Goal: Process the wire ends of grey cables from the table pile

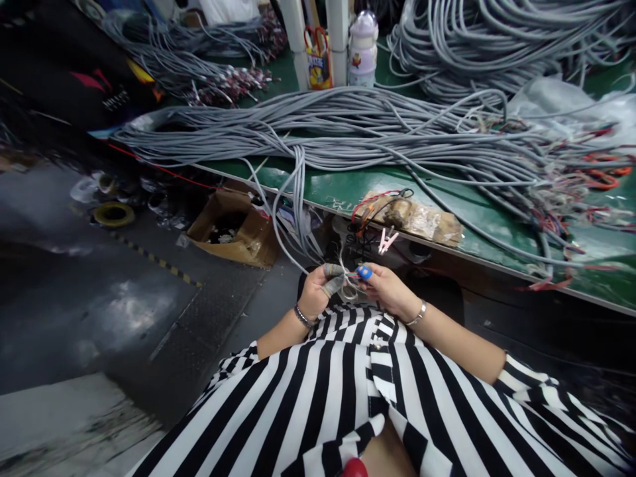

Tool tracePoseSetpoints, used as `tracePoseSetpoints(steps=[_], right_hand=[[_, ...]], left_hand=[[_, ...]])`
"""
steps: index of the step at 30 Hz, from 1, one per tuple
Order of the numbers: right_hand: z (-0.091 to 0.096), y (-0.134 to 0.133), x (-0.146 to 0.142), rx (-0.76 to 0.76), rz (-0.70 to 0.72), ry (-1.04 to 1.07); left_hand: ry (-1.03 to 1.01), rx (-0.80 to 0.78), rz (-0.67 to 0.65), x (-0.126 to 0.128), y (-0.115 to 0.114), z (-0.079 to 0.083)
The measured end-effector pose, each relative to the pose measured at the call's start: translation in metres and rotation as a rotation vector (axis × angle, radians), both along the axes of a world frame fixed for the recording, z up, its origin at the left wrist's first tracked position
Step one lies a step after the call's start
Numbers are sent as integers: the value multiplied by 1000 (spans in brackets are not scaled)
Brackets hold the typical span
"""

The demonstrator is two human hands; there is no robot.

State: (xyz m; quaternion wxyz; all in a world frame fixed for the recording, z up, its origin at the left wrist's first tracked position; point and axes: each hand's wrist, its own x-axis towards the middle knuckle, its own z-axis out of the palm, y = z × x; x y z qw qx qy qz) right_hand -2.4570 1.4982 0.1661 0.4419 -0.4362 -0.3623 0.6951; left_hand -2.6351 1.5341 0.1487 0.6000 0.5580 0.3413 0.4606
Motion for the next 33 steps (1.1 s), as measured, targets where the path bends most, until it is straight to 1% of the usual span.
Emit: tracePoseSetpoints(steps=[1,3,6,8,10,12,14,15,17,20,24,33], right_hand=[[-1,-2,5,44,-53,-73],[-1,-7,18,169,-143,-297],[3,-16,38,397,-182,-634],[12,-22,47,550,-206,-758],[26,-29,50,710,-225,-836],[42,-34,48,856,-194,-938],[54,-37,41,956,-95,-1096],[58,-37,36,980,-42,-1184],[61,-35,27,980,26,-1338],[58,-30,17,951,35,-1476],[53,-25,15,940,59,-1532],[53,-25,16,931,69,-1557]], left_hand=[[-2,10,22,-2,3,0],[-2,32,58,-7,9,1],[3,76,89,-13,13,3],[61,116,79,-16,13,6],[166,194,52,-18,13,10],[278,315,22,-19,12,15],[364,452,8,-19,12,19],[398,513,0,-19,11,21],[454,607,-14,-19,11,26],[517,664,-32,-20,9,31],[538,637,-45,-21,7,34],[514,545,-44,-21,9,28]])
